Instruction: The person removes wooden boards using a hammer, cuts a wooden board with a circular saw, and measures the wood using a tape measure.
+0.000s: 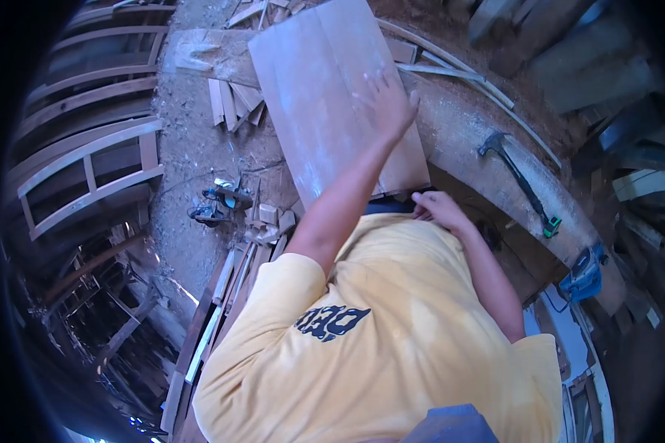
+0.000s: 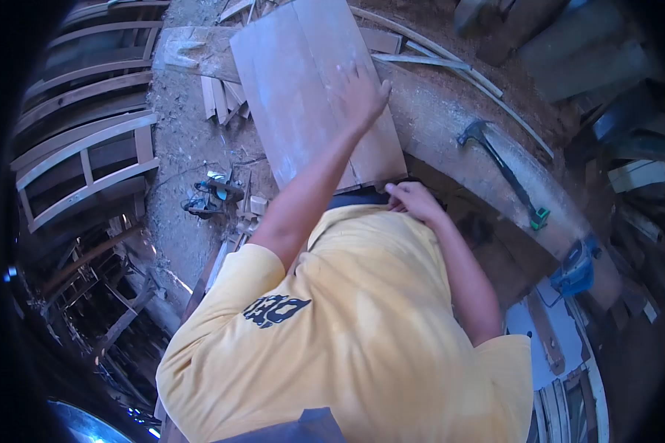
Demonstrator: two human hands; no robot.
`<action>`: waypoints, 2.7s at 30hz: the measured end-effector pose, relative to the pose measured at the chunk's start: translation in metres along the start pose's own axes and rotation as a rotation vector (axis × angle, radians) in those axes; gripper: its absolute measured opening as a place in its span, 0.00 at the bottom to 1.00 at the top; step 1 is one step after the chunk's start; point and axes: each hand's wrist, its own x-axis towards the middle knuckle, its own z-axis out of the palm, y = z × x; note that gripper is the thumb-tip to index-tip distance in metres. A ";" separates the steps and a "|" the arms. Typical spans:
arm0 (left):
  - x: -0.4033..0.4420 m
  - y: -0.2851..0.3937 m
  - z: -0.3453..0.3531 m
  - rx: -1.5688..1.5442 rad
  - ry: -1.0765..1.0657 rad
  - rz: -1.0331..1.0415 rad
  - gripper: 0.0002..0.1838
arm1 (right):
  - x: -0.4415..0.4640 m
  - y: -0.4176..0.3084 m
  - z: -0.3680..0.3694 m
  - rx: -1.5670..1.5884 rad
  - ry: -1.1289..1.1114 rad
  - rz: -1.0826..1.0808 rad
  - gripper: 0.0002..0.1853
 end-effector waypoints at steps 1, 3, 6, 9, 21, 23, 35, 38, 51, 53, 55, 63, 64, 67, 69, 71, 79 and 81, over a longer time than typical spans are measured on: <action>-0.003 -0.007 -0.005 -0.003 -0.009 -0.003 0.52 | -0.012 -0.011 -0.007 -0.052 0.058 0.017 0.24; -0.005 -0.026 -0.027 0.112 -0.059 0.090 0.51 | -0.033 -0.022 -0.024 -0.177 0.269 -0.076 0.20; -0.029 -0.102 -0.036 0.030 0.107 0.056 0.49 | -0.056 -0.013 -0.070 -0.163 0.775 -0.176 0.17; -0.082 -0.171 -0.076 0.134 -0.095 -0.308 0.50 | -0.063 0.065 -0.182 -0.590 1.423 -0.221 0.18; -0.172 -0.306 -0.053 -0.894 0.151 -0.822 0.46 | -0.108 0.186 -0.294 -0.346 1.470 0.345 0.38; -0.160 -0.311 -0.050 -0.912 0.217 -0.786 0.38 | -0.114 0.107 -0.249 -0.365 1.643 0.357 0.35; -0.136 -0.208 -0.101 -0.488 0.132 -0.307 0.24 | 0.044 -0.107 -0.085 -0.579 0.474 -0.671 0.31; -0.129 -0.153 -0.096 -1.008 -0.235 -0.372 0.22 | 0.035 -0.155 0.000 -0.688 0.148 -0.653 0.37; -0.148 -0.194 -0.104 -1.251 -0.390 -0.650 0.18 | 0.058 -0.139 0.043 -0.790 -0.004 -0.484 0.30; -0.145 -0.234 -0.118 -1.019 -0.185 -0.668 0.18 | 0.062 -0.133 0.016 -0.896 0.169 -0.411 0.21; -0.146 -0.278 -0.123 -0.899 0.073 -0.742 0.16 | 0.064 -0.126 -0.016 -0.984 0.242 -0.341 0.18; -0.150 -0.340 -0.114 -1.080 0.184 -0.972 0.15 | 0.052 -0.106 -0.062 -1.169 0.325 -0.257 0.14; -0.150 -0.337 -0.114 -1.057 0.174 -0.960 0.15 | 0.049 -0.106 -0.062 -1.167 0.326 -0.248 0.14; -0.150 -0.327 -0.115 -0.988 0.181 -0.945 0.14 | 0.048 -0.109 -0.066 -1.151 0.338 -0.152 0.13; -0.151 -0.320 -0.116 -0.938 0.193 -0.943 0.13 | 0.049 -0.109 -0.069 -1.156 0.300 -0.133 0.13; -0.151 -0.312 -0.119 -0.936 0.203 -0.977 0.14 | 0.050 -0.105 -0.071 -1.163 0.304 -0.155 0.13; -0.155 -0.318 -0.110 -0.904 0.253 -0.907 0.14 | 0.056 -0.097 -0.076 -1.122 0.296 -0.185 0.13; -0.155 -0.319 -0.109 -0.895 0.257 -0.885 0.15 | 0.056 -0.098 -0.077 -1.127 0.287 -0.189 0.13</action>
